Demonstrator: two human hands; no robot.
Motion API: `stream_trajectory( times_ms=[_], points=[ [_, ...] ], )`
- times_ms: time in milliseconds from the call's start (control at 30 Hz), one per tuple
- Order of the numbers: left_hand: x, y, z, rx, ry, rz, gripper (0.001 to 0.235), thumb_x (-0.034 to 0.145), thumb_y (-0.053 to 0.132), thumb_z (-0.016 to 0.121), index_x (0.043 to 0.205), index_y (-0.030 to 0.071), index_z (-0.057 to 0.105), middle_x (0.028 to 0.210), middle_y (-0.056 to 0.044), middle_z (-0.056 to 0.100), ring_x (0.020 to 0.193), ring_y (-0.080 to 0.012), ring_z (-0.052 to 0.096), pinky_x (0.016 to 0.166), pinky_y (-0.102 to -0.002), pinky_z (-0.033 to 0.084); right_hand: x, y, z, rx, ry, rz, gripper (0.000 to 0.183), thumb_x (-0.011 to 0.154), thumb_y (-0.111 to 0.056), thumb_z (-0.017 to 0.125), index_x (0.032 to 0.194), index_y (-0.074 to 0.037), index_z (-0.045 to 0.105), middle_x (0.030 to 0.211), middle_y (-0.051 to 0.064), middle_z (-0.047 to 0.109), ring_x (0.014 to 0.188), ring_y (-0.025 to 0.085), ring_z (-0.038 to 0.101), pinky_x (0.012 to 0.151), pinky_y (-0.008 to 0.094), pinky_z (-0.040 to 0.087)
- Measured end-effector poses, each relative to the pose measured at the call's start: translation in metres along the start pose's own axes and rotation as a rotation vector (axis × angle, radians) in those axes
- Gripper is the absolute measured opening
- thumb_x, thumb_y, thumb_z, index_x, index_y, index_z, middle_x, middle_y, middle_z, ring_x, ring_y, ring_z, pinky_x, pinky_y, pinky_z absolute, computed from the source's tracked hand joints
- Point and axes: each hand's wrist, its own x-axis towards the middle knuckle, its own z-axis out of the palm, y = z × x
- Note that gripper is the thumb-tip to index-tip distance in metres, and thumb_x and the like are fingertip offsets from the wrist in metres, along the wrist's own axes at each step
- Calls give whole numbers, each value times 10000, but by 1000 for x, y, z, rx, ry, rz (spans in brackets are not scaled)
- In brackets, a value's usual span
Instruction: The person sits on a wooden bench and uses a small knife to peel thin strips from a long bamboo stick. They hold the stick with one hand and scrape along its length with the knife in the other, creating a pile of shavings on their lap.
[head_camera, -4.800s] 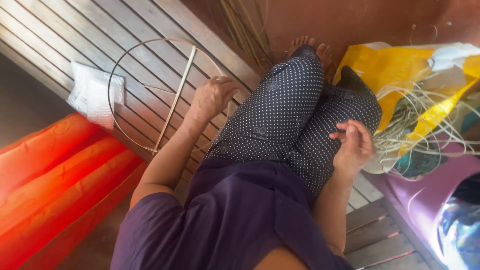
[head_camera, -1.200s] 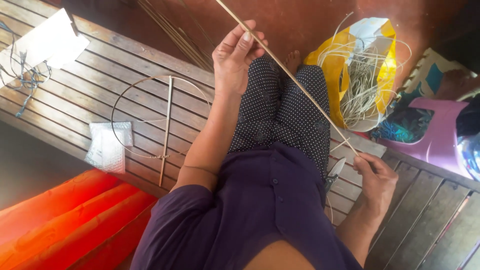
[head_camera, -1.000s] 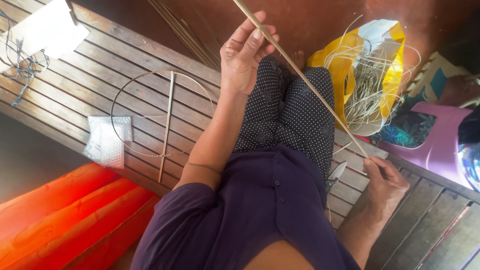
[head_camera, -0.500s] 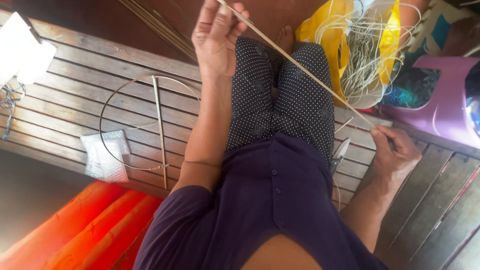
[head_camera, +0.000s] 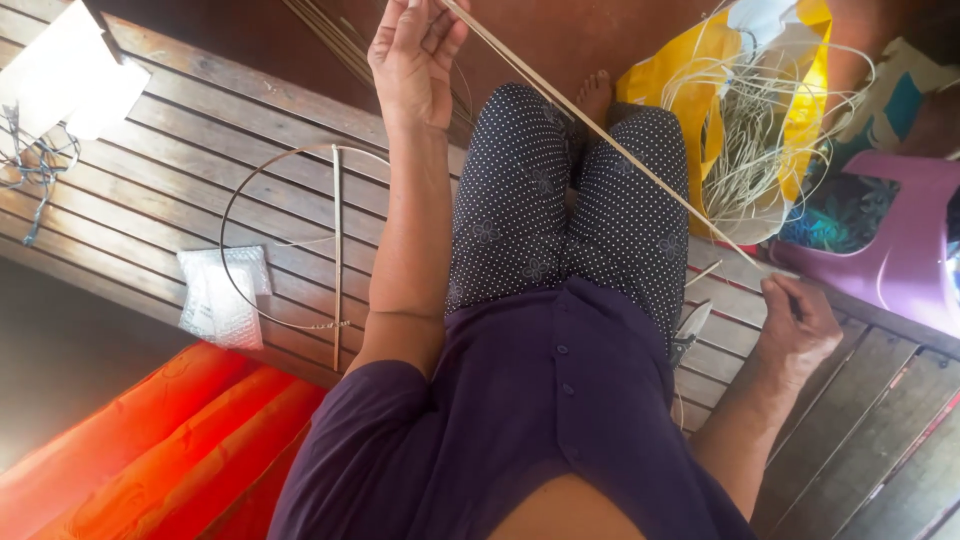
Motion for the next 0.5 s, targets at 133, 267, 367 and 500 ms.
stream_trajectory(
  times_ms=[133,267,367,500],
  points=[
    [-10,1,8,60,5,15,136,949,174,733,972,40,741,901,-167,784,793,-257,769,645,-328,644,4,-2,11,27,-48,53,130,1047,121,793,1166,93,750,1070,221,740,989,311,720,929,413,611],
    [-1,8,-2,41,39,-3,99,943,122,712,926,26,719,882,-186,778,774,-266,765,625,-335,646,8,-3,20,27,-25,127,127,1046,78,785,1169,55,759,1086,184,742,1040,282,704,980,404,568],
    [36,27,-34,268,251,142,192,844,-44,566,713,79,635,618,-110,671,472,-133,496,404,-285,355,5,1,10,-94,68,98,156,1076,57,727,1231,70,736,1110,162,701,1014,291,628,863,398,499],
    [104,53,-114,313,-109,283,246,941,-104,493,1051,-36,702,931,-197,698,787,-291,604,703,-397,487,-21,10,-16,-154,102,147,173,1045,51,655,1193,105,725,1065,201,712,952,335,639,912,440,511]
  ],
)
